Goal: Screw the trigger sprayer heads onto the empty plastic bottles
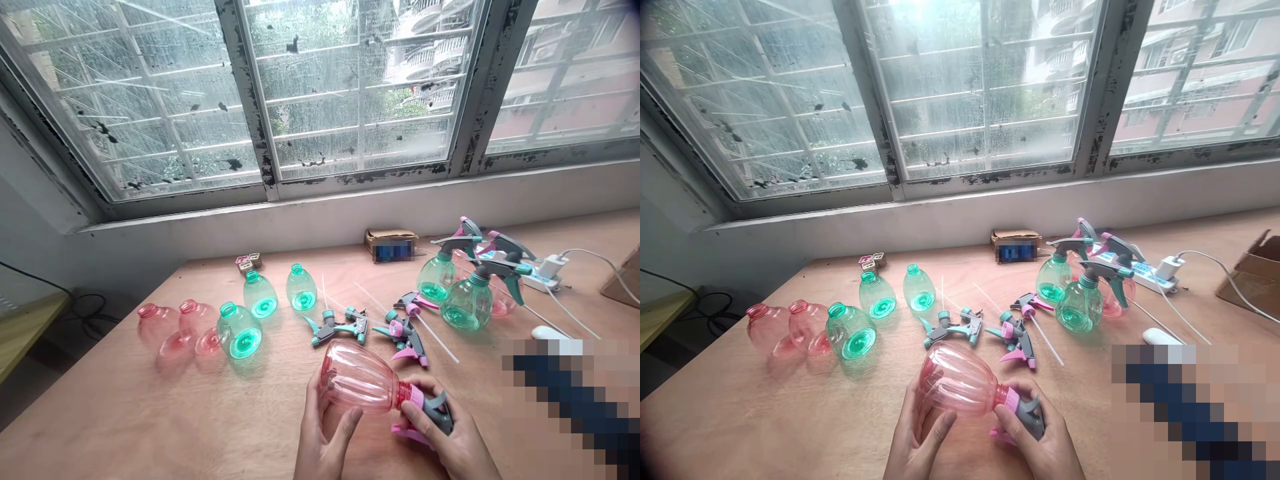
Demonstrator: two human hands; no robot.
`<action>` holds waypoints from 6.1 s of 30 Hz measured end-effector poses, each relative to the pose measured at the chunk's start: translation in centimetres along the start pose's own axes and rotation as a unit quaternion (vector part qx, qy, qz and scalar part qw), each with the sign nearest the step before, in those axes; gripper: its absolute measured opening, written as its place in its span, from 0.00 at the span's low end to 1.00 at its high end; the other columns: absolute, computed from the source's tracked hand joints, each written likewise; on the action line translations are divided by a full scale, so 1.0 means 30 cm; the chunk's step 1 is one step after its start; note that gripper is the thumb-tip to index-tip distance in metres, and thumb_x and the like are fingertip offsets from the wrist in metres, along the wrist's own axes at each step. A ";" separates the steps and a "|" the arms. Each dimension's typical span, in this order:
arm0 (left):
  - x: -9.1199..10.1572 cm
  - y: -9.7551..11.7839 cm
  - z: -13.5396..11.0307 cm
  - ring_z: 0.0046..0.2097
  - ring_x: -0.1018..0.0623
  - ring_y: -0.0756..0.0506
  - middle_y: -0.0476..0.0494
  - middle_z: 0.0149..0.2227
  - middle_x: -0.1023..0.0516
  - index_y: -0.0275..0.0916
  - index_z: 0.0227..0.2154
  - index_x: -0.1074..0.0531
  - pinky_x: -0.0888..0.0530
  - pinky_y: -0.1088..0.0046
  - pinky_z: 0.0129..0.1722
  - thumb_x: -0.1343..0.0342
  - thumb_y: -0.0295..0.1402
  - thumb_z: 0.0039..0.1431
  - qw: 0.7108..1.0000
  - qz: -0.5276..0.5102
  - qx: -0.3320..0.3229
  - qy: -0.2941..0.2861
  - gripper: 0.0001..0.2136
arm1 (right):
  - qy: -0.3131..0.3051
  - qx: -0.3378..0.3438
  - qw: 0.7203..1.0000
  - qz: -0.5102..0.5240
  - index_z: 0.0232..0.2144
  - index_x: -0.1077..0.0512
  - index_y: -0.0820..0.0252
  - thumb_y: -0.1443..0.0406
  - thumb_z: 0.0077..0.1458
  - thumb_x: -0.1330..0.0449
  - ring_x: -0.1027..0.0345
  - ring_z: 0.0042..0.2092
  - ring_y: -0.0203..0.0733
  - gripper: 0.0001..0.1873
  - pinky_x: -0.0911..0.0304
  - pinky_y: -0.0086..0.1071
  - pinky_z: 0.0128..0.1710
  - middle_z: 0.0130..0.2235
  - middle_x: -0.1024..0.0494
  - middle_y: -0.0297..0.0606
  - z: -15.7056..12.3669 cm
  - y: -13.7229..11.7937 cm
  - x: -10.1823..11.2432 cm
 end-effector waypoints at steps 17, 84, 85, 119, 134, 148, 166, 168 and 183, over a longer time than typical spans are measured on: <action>0.002 -0.008 0.004 0.64 0.27 0.32 0.35 0.64 0.27 0.45 0.65 0.35 0.33 0.55 0.65 0.29 0.46 0.52 1.000 -0.005 0.009 -0.003 0.38 | -0.010 -0.014 1.000 -0.002 0.43 0.24 0.54 0.48 0.49 0.24 0.24 0.30 0.43 0.25 0.21 0.38 0.32 0.33 0.19 0.32 0.001 0.024 -0.001; 0.011 -0.028 0.017 0.65 0.28 0.31 0.34 0.63 0.25 0.45 0.61 0.31 0.35 0.52 0.67 0.28 0.42 0.50 1.000 -0.018 0.004 -0.006 0.35 | 0.019 -0.009 1.000 -0.006 0.41 0.21 0.56 0.48 0.46 0.22 0.25 0.29 0.43 0.26 0.19 0.39 0.33 0.32 0.19 0.34 0.004 0.011 0.012; 0.011 -0.028 0.017 0.64 0.27 0.31 0.34 0.63 0.25 0.45 0.61 0.32 0.34 0.52 0.67 0.28 0.41 0.50 1.000 -0.022 0.002 -0.006 0.35 | 0.017 -0.010 1.000 -0.007 0.41 0.21 0.56 0.48 0.46 0.22 0.25 0.30 0.43 0.26 0.19 0.39 0.34 0.31 0.19 0.34 0.004 0.011 0.011; 0.019 -0.041 0.012 0.65 0.29 0.31 0.34 0.63 0.27 0.45 0.61 0.33 0.38 0.51 0.68 0.31 0.50 0.52 1.000 -0.004 0.006 0.013 0.36 | -0.005 -0.033 0.999 0.012 0.43 0.22 0.57 0.48 0.46 0.22 0.23 0.29 0.42 0.28 0.18 0.39 0.34 0.33 0.18 0.34 0.004 0.033 0.002; 0.009 -0.030 0.008 0.65 0.29 0.30 0.33 0.63 0.27 0.44 0.62 0.34 0.37 0.49 0.67 0.32 0.50 0.53 1.000 -0.006 0.009 0.011 0.36 | -0.006 -0.028 1.000 0.010 0.41 0.21 0.58 0.47 0.45 0.22 0.23 0.28 0.42 0.28 0.18 0.37 0.33 0.31 0.19 0.34 -0.001 0.017 -0.007; 0.019 -0.040 0.011 0.65 0.29 0.30 0.33 0.64 0.27 0.43 0.62 0.32 0.36 0.51 0.68 0.32 0.50 0.53 1.000 0.003 0.002 0.013 0.35 | 0.001 -0.026 1.000 0.014 0.41 0.21 0.57 0.48 0.46 0.22 0.25 0.29 0.40 0.27 0.19 0.36 0.33 0.31 0.19 0.33 -0.002 0.021 -0.003; 0.015 -0.030 0.007 0.65 0.28 0.30 0.33 0.62 0.26 0.43 0.60 0.31 0.36 0.49 0.68 0.32 0.51 0.53 1.000 0.002 0.014 0.014 0.34 | 0.000 0.001 1.000 -0.015 0.42 0.22 0.58 0.48 0.49 0.24 0.25 0.29 0.44 0.27 0.20 0.37 0.31 0.29 0.19 0.34 -0.002 -0.006 -0.008; 0.015 -0.033 0.008 0.65 0.29 0.30 0.32 0.63 0.27 0.43 0.61 0.32 0.38 0.48 0.68 0.31 0.49 0.52 1.000 -0.002 0.011 0.011 0.35 | 0.011 -0.002 1.000 -0.011 0.42 0.23 0.58 0.47 0.48 0.23 0.24 0.29 0.44 0.28 0.20 0.37 0.31 0.27 0.20 0.33 -0.002 -0.003 -0.003; 0.010 0.016 0.004 0.65 0.27 0.32 0.36 0.62 0.24 0.43 0.59 0.29 0.33 0.55 0.66 0.29 0.43 0.49 0.999 0.028 -0.027 0.008 0.33 | 0.013 -0.006 1.000 -0.001 0.41 0.22 0.58 0.45 0.46 0.24 0.24 0.29 0.46 0.29 0.21 0.39 0.35 0.25 0.19 0.36 -0.002 -0.001 0.001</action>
Point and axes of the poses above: each hand's wrist, its own z-axis towards the middle knuckle, its own x-axis out of the back of the hand, y = z × x, the point moved 10 cm from there along z, towards the middle knuckle
